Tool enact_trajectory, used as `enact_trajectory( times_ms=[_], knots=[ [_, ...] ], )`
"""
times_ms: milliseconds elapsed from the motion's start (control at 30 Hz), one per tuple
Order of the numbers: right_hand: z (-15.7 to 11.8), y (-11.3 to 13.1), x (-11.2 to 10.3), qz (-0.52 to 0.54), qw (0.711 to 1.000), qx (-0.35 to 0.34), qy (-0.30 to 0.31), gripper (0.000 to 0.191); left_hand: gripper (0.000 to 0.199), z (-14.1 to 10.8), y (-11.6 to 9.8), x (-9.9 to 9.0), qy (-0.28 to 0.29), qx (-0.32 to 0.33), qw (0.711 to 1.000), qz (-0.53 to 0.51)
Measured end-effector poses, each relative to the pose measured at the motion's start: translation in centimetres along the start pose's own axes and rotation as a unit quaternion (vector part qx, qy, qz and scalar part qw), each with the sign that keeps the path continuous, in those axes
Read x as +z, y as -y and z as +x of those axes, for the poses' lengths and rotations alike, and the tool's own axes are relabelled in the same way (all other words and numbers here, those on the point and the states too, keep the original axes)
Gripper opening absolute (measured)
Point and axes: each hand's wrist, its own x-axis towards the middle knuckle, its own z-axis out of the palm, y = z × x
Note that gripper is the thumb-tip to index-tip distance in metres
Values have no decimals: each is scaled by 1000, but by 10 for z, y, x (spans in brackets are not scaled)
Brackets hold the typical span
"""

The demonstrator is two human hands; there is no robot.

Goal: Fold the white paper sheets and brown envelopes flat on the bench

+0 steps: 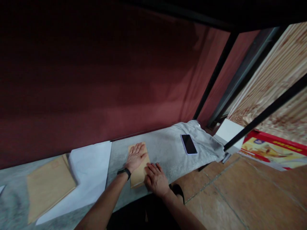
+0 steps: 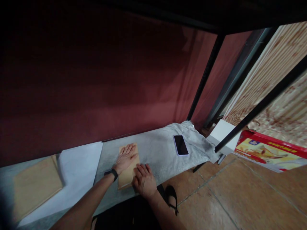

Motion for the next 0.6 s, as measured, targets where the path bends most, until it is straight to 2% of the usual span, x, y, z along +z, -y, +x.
enact_trajectory(
  times_ms=[133, 333, 500, 600],
  knots=[
    [0, 0, 0, 6, 1000, 7, 2, 39, 60, -6, 2, 3, 1, 19, 1000, 12],
    [-1, -2, -1, 4, 1000, -2, 17, 42, 61, -27, -7, -2, 19, 69, 997, 5],
    [-1, -3, 0, 5, 1000, -8, 17, 46, 60, -55, -15, -8, 52, 79, 995, -16],
    [-1, -3, 1, 0, 1000, -8, 11, 40, 57, -80, -19, -13, 51, 93, 994, -34]
  ],
)
